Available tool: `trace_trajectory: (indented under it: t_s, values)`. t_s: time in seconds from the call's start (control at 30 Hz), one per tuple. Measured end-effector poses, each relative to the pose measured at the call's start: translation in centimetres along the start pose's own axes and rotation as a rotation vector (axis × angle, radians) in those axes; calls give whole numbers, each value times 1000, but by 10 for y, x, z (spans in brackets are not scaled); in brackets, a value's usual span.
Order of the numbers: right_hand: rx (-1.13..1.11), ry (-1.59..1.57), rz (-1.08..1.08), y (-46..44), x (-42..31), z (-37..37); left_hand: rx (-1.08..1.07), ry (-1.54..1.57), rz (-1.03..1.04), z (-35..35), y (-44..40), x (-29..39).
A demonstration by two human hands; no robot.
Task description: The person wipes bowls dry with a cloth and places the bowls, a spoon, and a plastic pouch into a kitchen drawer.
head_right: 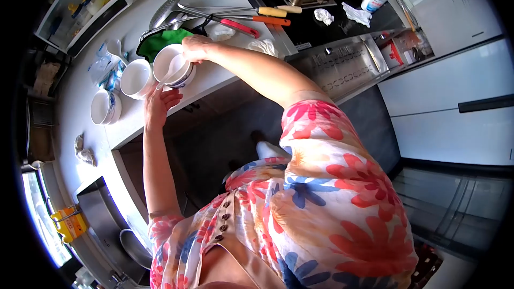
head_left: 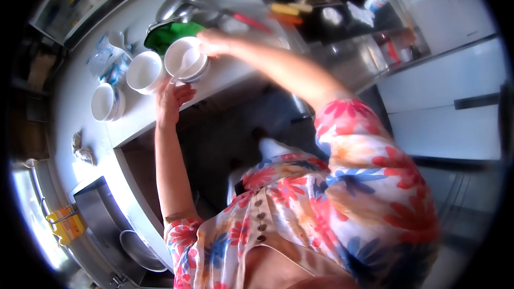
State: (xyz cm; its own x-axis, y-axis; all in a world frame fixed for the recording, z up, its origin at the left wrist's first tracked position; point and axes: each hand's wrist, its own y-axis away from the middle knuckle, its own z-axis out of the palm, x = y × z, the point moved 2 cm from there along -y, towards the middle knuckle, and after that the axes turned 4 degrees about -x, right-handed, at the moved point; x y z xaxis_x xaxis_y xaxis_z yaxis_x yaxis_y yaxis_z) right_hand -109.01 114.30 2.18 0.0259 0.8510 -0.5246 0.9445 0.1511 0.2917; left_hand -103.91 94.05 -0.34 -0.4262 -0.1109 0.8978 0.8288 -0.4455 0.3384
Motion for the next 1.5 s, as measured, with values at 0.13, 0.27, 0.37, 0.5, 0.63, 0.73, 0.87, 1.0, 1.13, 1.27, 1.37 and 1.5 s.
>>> trace_trajectory:
  t_s: [0.13,0.27,0.37,0.5,0.63,0.73,0.87,1.0,1.13,1.27,1.37,1.5]
  values:
    - [26,-100,81,-2,1,9,46,-84,10,-2,27,5]
    - [342,-152,32,11,7,7,1,-279,62,-17,81,19]
    - [395,-577,-147,59,-6,11,-2,-248,41,-48,129,13]
    - [-585,-1385,-597,148,-116,45,120,-185,-55,-87,194,-20]
    - [-1066,-1138,-1255,267,-260,53,393,-136,-64,-98,260,-44]
    - [-1203,-1074,-1463,311,-295,66,373,-70,-39,-100,297,-53]
    - [-1287,-1034,-1573,355,-297,71,546,55,14,-85,350,-77]
    - [-1328,-1026,-1636,392,-279,73,606,163,18,-50,388,-113]
    - [-1386,-992,-1677,433,-267,78,662,224,4,2,407,-140]
    - [-1479,-949,-1728,479,-262,89,683,276,85,38,433,-154]
    - [-1593,-923,-1814,520,-262,98,745,292,171,53,463,-158]
    - [-1617,-885,-1834,540,-272,110,829,287,183,51,502,-171]
